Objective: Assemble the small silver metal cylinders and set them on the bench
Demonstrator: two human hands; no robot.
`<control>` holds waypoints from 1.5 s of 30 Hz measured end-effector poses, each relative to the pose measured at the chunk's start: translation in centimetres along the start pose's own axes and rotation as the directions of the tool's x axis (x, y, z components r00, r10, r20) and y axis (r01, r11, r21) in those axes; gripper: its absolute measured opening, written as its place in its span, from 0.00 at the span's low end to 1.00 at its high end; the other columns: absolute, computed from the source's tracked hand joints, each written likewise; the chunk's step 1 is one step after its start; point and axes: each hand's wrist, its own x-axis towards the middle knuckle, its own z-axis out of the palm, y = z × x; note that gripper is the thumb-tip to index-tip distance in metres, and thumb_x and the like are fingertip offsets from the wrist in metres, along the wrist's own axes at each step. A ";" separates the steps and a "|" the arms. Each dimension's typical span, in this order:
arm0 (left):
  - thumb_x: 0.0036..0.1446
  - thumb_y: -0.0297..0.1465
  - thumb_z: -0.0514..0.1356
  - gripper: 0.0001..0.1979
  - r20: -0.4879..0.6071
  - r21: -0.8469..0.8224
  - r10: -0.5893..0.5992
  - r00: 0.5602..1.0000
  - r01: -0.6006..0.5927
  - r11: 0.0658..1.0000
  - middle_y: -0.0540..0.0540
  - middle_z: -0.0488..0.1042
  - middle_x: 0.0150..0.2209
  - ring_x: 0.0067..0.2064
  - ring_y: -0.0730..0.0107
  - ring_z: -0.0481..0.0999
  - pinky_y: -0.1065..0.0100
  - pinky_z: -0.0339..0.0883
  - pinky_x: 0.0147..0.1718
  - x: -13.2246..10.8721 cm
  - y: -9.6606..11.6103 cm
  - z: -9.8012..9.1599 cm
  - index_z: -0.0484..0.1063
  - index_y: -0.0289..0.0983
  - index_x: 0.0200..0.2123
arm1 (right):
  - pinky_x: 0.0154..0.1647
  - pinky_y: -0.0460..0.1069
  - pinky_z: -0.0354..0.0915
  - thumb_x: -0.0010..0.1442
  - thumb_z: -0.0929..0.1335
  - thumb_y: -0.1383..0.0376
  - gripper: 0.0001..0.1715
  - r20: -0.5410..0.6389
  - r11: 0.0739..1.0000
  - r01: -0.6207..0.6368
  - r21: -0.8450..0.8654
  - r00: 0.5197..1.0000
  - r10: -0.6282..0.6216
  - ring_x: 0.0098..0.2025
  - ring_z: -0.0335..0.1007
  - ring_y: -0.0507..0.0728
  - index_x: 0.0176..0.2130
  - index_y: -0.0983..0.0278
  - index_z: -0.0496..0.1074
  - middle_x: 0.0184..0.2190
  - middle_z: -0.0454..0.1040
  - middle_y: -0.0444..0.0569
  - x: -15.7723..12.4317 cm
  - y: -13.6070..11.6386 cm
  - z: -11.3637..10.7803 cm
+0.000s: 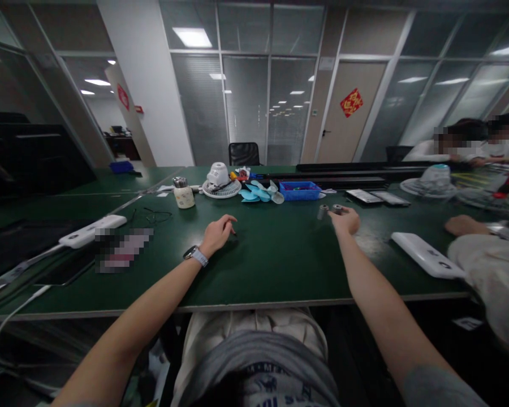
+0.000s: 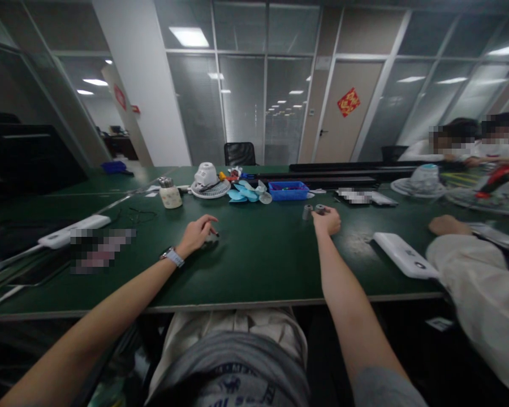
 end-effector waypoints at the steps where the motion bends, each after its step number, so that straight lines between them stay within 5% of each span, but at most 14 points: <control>1: 0.61 0.32 0.47 0.17 -0.012 0.010 -0.011 1.000 0.012 1.000 0.51 0.78 0.28 0.29 0.69 0.75 0.71 0.63 0.31 0.0 0.0 0.0 0.71 0.39 0.46 | 0.44 0.60 0.66 0.38 0.77 0.63 0.25 0.011 1.000 -0.023 -0.015 1.000 0.023 0.42 0.74 0.67 0.40 0.60 0.76 0.37 0.78 0.56 0.1 0.3 0.1; 9: 0.63 0.35 0.46 0.16 -0.058 0.058 -0.077 0.995 0.080 0.995 0.50 0.79 0.28 0.30 0.68 0.76 0.71 0.61 0.29 0.0 0.0 -0.1 0.70 0.40 0.47 | 0.51 0.66 0.59 0.38 0.76 0.62 0.28 0.006 0.997 -0.078 0.007 0.997 0.078 0.48 0.68 0.70 0.41 0.61 0.70 0.42 0.74 0.58 0.1 0.8 0.6; 13: 0.64 0.39 0.47 0.17 -0.097 0.072 -0.109 0.989 0.116 0.991 0.50 0.78 0.28 0.30 0.66 0.76 0.70 0.61 0.29 0.0 -0.1 0.0 0.69 0.40 0.48 | 0.55 0.64 0.54 0.56 0.66 0.52 0.18 -0.216 0.986 0.162 -0.023 0.963 -0.163 0.53 0.62 0.67 0.40 0.62 0.65 0.45 0.70 0.58 -1.3 -1.7 0.4; 17: 0.65 0.40 0.45 0.18 -0.093 0.073 -0.120 0.988 0.127 0.989 0.49 0.78 0.27 0.30 0.66 0.76 0.70 0.61 0.29 0.1 -0.3 0.2 0.68 0.40 0.49 | 0.52 0.59 0.56 0.65 0.57 0.58 0.13 -0.087 0.877 0.479 0.041 0.876 -0.474 0.49 0.63 0.63 0.36 0.62 0.64 0.41 0.68 0.56 -5.4 -5.0 0.5; 20: 0.66 0.40 0.44 0.18 -0.096 0.066 -0.115 0.989 0.122 0.990 0.50 0.78 0.27 0.29 0.67 0.76 0.70 0.61 0.29 0.1 -0.5 0.3 0.68 0.40 0.49 | 0.49 0.55 0.57 0.66 0.57 0.59 0.13 0.134 0.717 0.682 0.144 0.704 -0.697 0.45 0.63 0.61 0.34 0.61 0.64 0.38 0.68 0.53 -10.4 -6.5 1.1; 25: 0.66 0.40 0.44 0.18 -0.109 0.080 -0.129 0.986 0.138 0.987 0.49 0.78 0.27 0.28 0.67 0.75 0.71 0.59 0.28 0.1 -0.5 0.3 0.67 0.40 0.49 | 0.48 0.53 0.57 0.65 0.59 0.63 0.10 0.409 0.417 0.853 0.314 0.274 -0.870 0.45 0.63 0.59 0.37 0.62 0.67 0.41 0.69 0.52 -18.5 -7.5 2.4; 28: 0.66 0.39 0.44 0.17 -0.121 0.113 -0.147 0.982 0.161 0.980 0.49 0.78 0.28 0.29 0.67 0.75 0.71 0.58 0.28 0.0 -0.3 0.2 0.67 0.40 0.49 | 0.50 0.53 0.55 0.65 0.61 0.63 0.10 0.470 0.325 0.876 0.356 0.132 -0.872 0.46 0.64 0.58 0.42 0.63 0.69 0.43 0.70 0.52 -20.9 -8.1 3.4; 33: 0.66 0.37 0.45 0.16 -0.149 0.138 -0.167 0.975 0.188 0.972 0.49 0.78 0.28 0.29 0.66 0.75 0.70 0.58 0.29 0.0 -0.3 0.2 0.66 0.40 0.50 | 0.52 0.55 0.52 0.63 0.64 0.53 0.20 0.528 0.328 0.872 0.363 0.097 -0.843 0.50 0.62 0.60 0.51 0.59 0.71 0.46 0.71 0.51 -22.1 -9.1 5.3; 40: 0.65 0.37 0.46 0.15 -0.137 0.113 -0.178 0.974 0.194 0.974 0.49 0.78 0.28 0.29 0.66 0.76 0.70 0.59 0.29 0.1 -0.3 0.1 0.66 0.40 0.50 | 0.48 0.54 0.55 0.62 0.67 0.56 0.12 0.629 0.447 0.823 0.351 0.146 -0.764 0.48 0.64 0.59 0.39 0.57 0.79 0.41 0.76 0.50 -22.4 -9.6 6.3; 43: 0.65 0.37 0.46 0.15 -0.124 0.094 -0.183 0.975 0.195 0.976 0.49 0.78 0.28 0.30 0.66 0.77 0.70 0.60 0.29 0.1 -0.3 0.1 0.66 0.40 0.50 | 0.47 0.54 0.55 0.62 0.67 0.60 0.10 0.583 0.427 0.822 0.377 0.147 -0.799 0.46 0.67 0.58 0.38 0.58 0.79 0.39 0.78 0.48 -19.5 -9.5 5.5; 45: 0.65 0.38 0.46 0.15 -0.122 0.082 -0.178 0.976 0.189 0.979 0.49 0.79 0.28 0.31 0.66 0.77 0.70 0.61 0.30 0.1 -0.4 0.1 0.65 0.41 0.50 | 0.48 0.54 0.55 0.63 0.66 0.61 0.11 0.520 0.427 0.836 0.343 0.209 -0.828 0.45 0.68 0.58 0.39 0.59 0.79 0.40 0.78 0.48 -15.7 -9.0 4.3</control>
